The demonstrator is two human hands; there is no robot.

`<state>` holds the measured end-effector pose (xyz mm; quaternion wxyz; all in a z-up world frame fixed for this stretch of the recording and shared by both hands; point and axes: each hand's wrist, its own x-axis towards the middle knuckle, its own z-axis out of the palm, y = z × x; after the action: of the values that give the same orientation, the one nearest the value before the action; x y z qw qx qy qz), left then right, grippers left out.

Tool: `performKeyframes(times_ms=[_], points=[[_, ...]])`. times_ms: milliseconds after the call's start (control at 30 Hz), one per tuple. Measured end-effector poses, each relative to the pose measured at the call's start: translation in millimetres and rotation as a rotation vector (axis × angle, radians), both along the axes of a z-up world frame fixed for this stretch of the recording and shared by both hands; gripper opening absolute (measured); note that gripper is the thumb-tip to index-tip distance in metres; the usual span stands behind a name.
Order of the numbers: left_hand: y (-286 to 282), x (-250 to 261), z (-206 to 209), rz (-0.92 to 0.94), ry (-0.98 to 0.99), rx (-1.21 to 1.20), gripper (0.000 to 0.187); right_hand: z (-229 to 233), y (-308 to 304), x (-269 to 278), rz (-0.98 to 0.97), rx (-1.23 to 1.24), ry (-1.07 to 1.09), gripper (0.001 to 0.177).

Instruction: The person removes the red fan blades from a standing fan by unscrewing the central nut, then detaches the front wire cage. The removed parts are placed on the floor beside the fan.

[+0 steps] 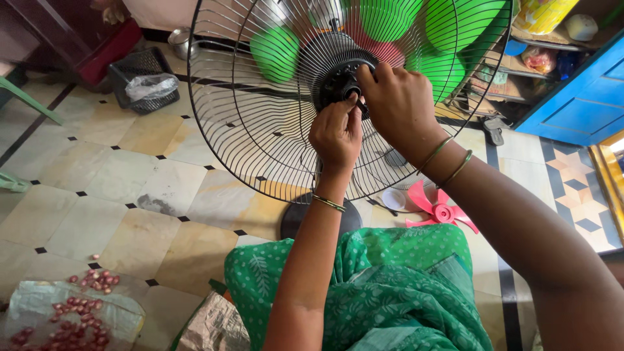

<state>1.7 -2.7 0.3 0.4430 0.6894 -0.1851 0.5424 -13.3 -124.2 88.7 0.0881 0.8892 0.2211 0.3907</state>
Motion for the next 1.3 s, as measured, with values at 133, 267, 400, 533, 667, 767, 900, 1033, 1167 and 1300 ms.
performKeyframes(times_ms=[133,267,400,533,667,767,900,1033,1167,1300], points=[[-2,6,-2,0.01,0.011,-0.014,0.007,0,6,7,-0.073,0.08,0.082,0.016],[-2,11,-4,0.009,0.012,-0.016,0.007,-1,5,18,0.026,0.343,0.177,0.007],[-5,11,-7,0.011,0.022,-0.047,0.008,-10,-3,31,0.101,0.635,0.417,0.019],[-6,7,-4,0.013,0.028,-0.08,0.01,-15,-7,42,0.179,1.029,0.707,0.029],[-2,4,-5,-0.042,0.093,-0.077,0.014,-11,-13,37,0.283,1.168,0.813,0.03],[-1,-2,-19,-0.207,0.288,-0.22,0.014,-11,-32,16,0.285,1.074,0.674,0.028],[1,-25,-49,-1.129,0.351,-1.095,0.017,-26,-54,-17,0.507,1.409,0.761,0.016],[5,-58,-66,-1.571,0.541,-1.695,0.047,-61,-49,-65,0.448,1.39,0.927,0.012],[2,-88,-60,-1.721,0.512,-1.674,0.07,-77,-34,-95,0.298,1.227,0.927,0.019],[1,-100,-48,-1.984,0.324,-1.513,0.08,-77,-20,-105,0.347,1.005,0.718,0.022]])
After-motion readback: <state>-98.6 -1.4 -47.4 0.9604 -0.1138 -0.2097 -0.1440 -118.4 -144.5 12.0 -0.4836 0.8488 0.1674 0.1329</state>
